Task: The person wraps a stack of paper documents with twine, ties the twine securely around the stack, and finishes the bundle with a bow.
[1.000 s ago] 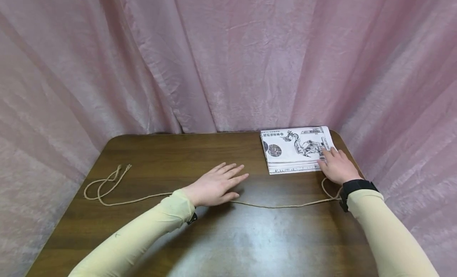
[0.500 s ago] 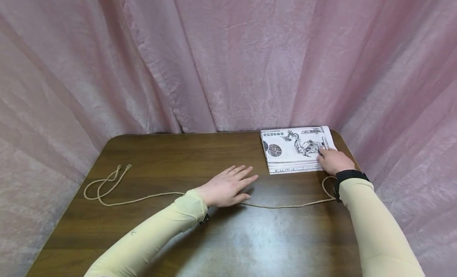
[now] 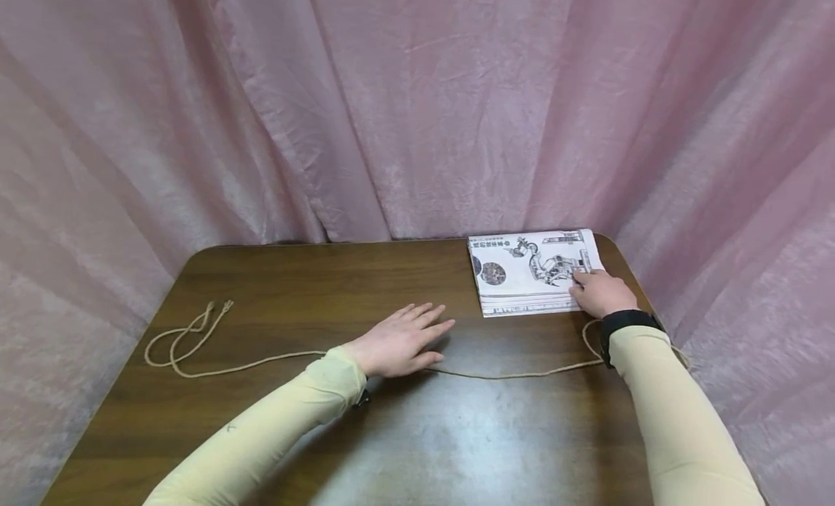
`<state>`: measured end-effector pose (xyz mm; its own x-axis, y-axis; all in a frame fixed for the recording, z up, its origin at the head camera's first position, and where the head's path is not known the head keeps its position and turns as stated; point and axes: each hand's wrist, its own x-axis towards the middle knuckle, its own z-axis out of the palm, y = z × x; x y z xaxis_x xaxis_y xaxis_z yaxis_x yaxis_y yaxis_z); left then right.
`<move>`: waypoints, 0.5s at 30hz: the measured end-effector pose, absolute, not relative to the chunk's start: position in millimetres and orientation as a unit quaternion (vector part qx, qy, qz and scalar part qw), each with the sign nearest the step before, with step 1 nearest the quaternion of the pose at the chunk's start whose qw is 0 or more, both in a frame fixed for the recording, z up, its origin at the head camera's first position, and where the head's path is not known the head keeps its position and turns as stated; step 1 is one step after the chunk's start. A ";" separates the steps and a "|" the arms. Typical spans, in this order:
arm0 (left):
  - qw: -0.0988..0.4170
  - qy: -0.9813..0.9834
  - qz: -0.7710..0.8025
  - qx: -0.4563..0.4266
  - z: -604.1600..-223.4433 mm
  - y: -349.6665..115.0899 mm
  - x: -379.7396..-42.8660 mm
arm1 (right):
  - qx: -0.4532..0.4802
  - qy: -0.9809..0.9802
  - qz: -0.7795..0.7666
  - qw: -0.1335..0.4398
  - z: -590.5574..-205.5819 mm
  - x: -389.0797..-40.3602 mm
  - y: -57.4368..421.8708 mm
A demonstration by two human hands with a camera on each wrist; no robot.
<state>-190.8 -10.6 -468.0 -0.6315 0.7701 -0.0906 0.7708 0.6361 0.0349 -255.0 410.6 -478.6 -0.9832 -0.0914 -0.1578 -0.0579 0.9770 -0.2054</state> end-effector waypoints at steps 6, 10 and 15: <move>0.051 0.906 0.001 0.421 -469.5 -18.7 -194.9 | -0.032 0.992 -0.092 0.081 -478.2 -250.0 397.9; 0.055 0.909 0.001 0.412 -467.6 -17.3 -195.9 | -0.037 0.992 -0.089 0.084 -476.9 -246.7 392.3; 0.071 0.918 -0.008 0.390 -459.6 6.0 -189.8 | -0.059 0.990 -0.094 0.087 -479.1 -246.9 405.6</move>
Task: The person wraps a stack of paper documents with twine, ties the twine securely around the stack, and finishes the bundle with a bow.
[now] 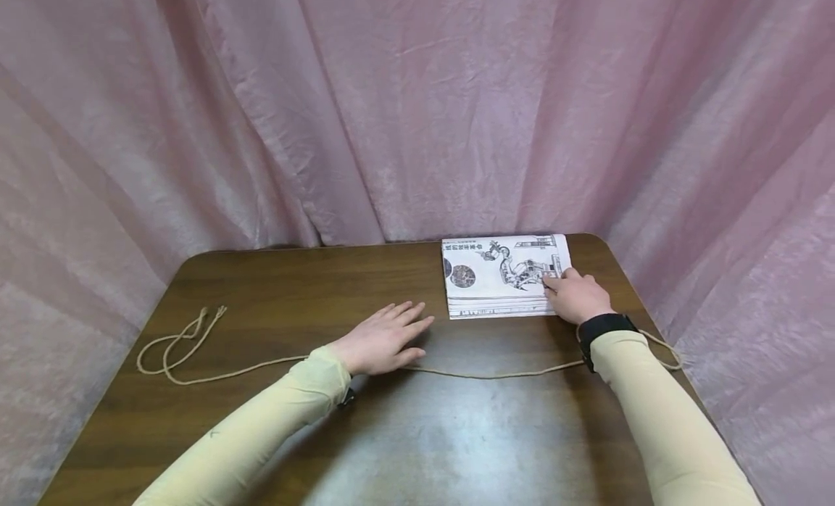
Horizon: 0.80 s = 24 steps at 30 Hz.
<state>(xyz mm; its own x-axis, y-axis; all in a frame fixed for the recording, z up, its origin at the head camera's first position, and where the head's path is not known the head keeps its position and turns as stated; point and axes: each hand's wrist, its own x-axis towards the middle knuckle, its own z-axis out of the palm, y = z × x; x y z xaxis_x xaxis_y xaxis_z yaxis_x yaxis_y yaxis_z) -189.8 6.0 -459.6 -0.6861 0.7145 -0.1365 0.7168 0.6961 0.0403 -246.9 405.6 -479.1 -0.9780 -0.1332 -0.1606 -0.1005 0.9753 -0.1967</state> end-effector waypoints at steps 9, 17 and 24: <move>0.078 0.925 0.003 0.371 -463.4 33.4 -204.2 | -0.087 0.989 -0.102 0.063 -486.7 -249.4 417.6; 0.092 0.936 0.017 0.340 -465.4 10.0 -214.6 | -0.150 0.983 -0.100 0.024 -488.4 -240.2 377.6; 0.102 0.944 0.007 0.313 -468.0 -4.5 -222.4 | -0.211 0.972 -0.108 0.002 -490.3 -233.7 358.7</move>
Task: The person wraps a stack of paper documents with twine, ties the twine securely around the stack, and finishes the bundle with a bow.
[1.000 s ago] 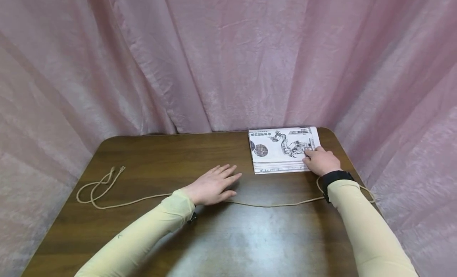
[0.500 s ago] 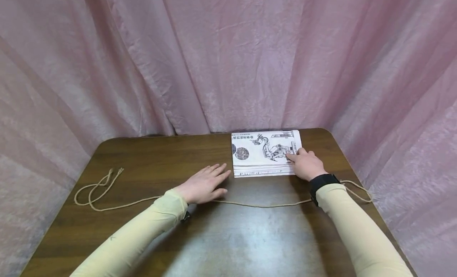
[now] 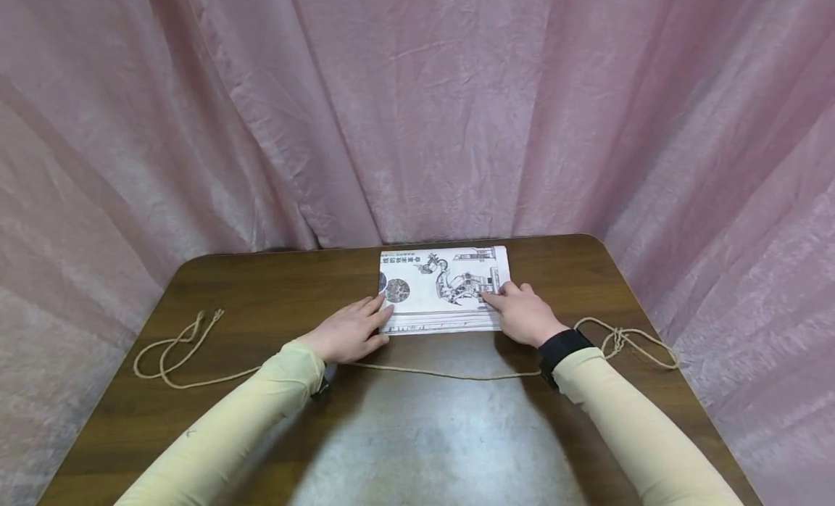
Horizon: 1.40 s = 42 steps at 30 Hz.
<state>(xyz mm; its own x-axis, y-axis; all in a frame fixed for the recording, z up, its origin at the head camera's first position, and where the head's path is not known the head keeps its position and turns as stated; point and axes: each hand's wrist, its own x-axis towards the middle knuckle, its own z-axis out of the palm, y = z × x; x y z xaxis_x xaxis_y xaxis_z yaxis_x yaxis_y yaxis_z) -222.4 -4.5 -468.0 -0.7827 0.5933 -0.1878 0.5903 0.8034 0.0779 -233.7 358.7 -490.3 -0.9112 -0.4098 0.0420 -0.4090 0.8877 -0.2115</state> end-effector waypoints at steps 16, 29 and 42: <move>0.042 0.946 -0.031 0.320 -469.0 -14.9 -231.9 | -0.203 0.969 -0.135 0.049 -488.6 -231.8 378.3; 0.008 0.950 -0.037 0.311 -463.6 -29.0 -240.5 | -0.234 0.962 -0.136 0.048 -489.1 -229.4 358.6; 0.126 0.923 0.344 0.114 -459.2 -44.1 -250.2 | -0.050 0.906 -0.407 0.105 -480.5 -241.4 340.9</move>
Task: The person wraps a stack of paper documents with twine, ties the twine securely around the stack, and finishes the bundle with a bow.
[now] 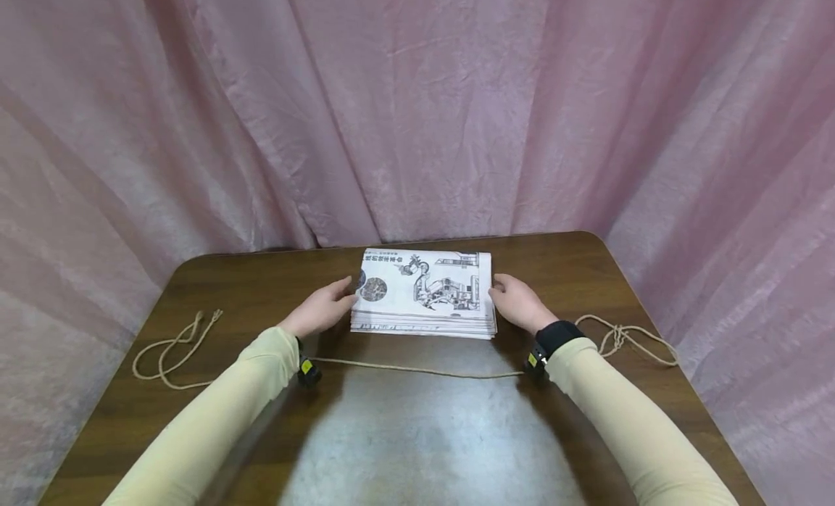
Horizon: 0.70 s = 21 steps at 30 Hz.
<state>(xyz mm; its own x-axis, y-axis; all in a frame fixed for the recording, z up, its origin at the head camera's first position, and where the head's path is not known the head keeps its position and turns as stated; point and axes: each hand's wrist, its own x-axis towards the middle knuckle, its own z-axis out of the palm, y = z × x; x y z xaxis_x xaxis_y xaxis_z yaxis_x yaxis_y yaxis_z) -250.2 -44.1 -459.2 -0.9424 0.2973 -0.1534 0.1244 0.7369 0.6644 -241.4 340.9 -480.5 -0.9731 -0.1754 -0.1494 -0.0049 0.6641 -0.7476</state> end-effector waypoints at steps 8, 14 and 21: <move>0.216 0.788 0.575 -0.038 -461.4 -37.0 -263.9 | 0.011 0.836 -0.524 0.160 -477.1 -240.5 333.5; 0.220 0.724 0.644 -0.106 -471.1 -38.0 -270.0 | 0.042 0.778 -0.607 0.158 -480.0 -241.0 334.6; 0.216 0.703 0.671 -0.098 -475.7 -38.3 -268.1 | 0.044 0.776 -0.608 0.162 -482.0 -239.5 333.9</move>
<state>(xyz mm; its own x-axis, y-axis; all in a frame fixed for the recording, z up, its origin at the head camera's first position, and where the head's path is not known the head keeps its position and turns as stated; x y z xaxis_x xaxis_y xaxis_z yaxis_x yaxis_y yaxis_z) -268.1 -38.3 -475.7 -0.8879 0.1522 -0.4341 -0.4266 0.0806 0.9008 -239.5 333.9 -482.0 -0.9437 -0.1293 -0.3044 0.2646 0.2568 -0.9295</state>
